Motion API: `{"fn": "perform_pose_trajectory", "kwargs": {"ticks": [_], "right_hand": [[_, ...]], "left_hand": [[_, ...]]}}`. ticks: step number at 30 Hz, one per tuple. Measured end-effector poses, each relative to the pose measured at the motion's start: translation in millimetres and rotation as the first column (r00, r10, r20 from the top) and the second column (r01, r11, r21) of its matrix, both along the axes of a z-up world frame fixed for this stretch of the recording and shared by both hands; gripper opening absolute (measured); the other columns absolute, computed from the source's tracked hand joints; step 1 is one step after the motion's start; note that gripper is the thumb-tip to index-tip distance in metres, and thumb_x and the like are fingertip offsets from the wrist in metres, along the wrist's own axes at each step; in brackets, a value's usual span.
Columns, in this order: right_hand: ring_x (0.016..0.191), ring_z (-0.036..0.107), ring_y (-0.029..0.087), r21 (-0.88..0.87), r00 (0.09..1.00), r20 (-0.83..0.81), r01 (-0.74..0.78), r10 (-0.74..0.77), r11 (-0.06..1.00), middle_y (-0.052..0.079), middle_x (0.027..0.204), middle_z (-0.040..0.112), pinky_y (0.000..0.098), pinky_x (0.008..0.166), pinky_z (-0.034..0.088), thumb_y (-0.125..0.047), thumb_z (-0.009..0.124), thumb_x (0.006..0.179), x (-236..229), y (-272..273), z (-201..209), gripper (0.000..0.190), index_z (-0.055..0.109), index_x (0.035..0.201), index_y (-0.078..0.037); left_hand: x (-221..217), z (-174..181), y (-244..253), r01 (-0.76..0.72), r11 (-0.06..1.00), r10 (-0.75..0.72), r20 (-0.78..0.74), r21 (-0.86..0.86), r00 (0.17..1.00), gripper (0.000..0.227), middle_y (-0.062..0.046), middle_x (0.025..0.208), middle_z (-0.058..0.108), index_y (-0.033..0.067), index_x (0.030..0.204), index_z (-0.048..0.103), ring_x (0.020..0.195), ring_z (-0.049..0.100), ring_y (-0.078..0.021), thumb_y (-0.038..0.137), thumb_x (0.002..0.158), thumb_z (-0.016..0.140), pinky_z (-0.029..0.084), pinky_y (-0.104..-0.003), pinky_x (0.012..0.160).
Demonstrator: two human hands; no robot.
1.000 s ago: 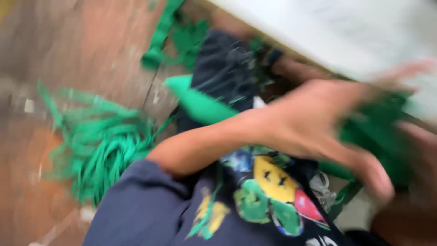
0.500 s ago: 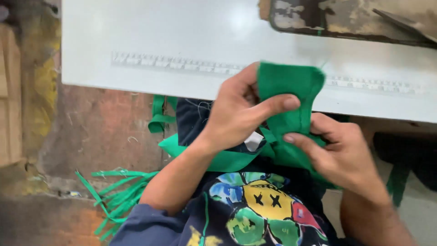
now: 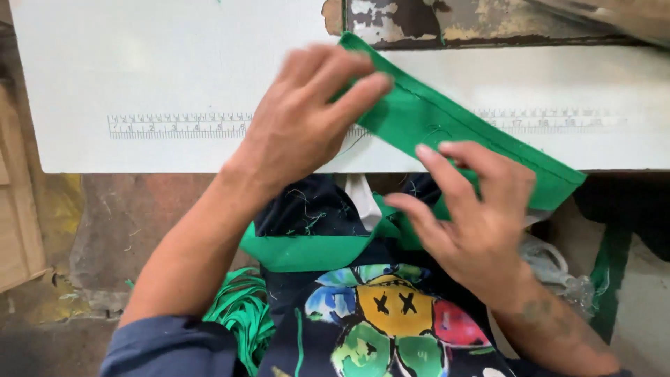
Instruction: Sewing green fabric strips using an industrial sewing machine on a production floor.
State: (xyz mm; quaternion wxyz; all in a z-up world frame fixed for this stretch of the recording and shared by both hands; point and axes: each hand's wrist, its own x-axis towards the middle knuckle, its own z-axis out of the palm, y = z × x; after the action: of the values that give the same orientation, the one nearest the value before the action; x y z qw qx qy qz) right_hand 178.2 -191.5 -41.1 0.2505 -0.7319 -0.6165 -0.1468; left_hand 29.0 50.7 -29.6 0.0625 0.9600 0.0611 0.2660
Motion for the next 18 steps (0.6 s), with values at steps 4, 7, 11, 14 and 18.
{"fn": "perform_pose_trajectory", "kwargs": {"ticks": [4, 7, 11, 14, 18], "right_hand": [[0.109, 0.062, 0.033, -0.048, 0.995, 0.083, -0.059, 0.062, 0.997, 0.012, 0.127, 0.074, 0.0460, 0.093, 0.040, -0.045, 0.091, 0.111, 6, 7, -2, 0.044, 0.082, 0.136, -0.010], [0.100, 0.066, 0.033, -0.013, 0.982, -0.070, -0.179, 0.177, 0.984, 0.011, 0.117, 0.076, 0.0458, 0.093, 0.046, -0.005, 0.093, 0.112, 12, -4, 2, 0.023, 0.084, 0.133, -0.006], [0.099, 0.065, 0.035, -0.044, 0.950, -0.226, -0.229, 0.214, 0.972, 0.017, 0.115, 0.077, 0.0463, 0.091, 0.050, 0.004, 0.090, 0.109, 22, -7, 10, 0.024, 0.084, 0.132, 0.000], [0.094, 0.070, 0.029, -0.013, 0.910, -0.370, -0.204, 0.185, 0.979, 0.016, 0.109, 0.080, 0.0420, 0.091, 0.051, 0.009, 0.091, 0.109, 21, -3, 18, 0.023, 0.083, 0.131, 0.007], [0.096, 0.067, 0.031, -0.163, 0.936, -0.341, -0.156, 0.093, 0.974, 0.010, 0.102, 0.075, 0.0451, 0.090, 0.049, -0.001, 0.091, 0.112, 24, -5, 23, 0.027, 0.084, 0.138, -0.004]], "left_hand": [[-13, 20, 4, 0.263, 0.957, -0.272, -0.060, -0.118, 0.961, 0.015, -0.016, 0.123, 0.065, -0.0009, 0.128, 0.067, 0.115, 0.063, -0.0387, 0.011, 0.118, 0.069, 0.055, -0.050, 0.099], [-25, 29, 7, 0.343, 0.926, -0.363, -0.117, -0.159, 0.924, 0.027, -0.019, 0.128, 0.068, -0.0039, 0.134, 0.066, 0.113, 0.066, -0.0381, 0.017, 0.118, 0.071, 0.059, -0.050, 0.108], [-28, 28, 10, 0.333, 0.927, -0.351, -0.091, -0.173, 0.932, 0.016, -0.018, 0.125, 0.066, -0.0023, 0.128, 0.070, 0.113, 0.064, -0.0390, 0.010, 0.118, 0.071, 0.063, -0.048, 0.097], [-26, 25, 14, 0.320, 0.940, -0.324, -0.022, -0.120, 0.946, 0.014, -0.017, 0.116, 0.064, 0.0011, 0.113, 0.068, 0.100, 0.062, -0.0382, -0.003, 0.120, 0.056, 0.057, -0.046, 0.085], [-19, 27, 26, 0.303, 0.918, -0.338, -0.104, -0.258, 0.935, 0.014, -0.010, 0.102, 0.068, 0.0030, 0.113, 0.075, 0.092, 0.059, -0.0335, 0.008, 0.119, 0.064, 0.050, -0.044, 0.091]]}}
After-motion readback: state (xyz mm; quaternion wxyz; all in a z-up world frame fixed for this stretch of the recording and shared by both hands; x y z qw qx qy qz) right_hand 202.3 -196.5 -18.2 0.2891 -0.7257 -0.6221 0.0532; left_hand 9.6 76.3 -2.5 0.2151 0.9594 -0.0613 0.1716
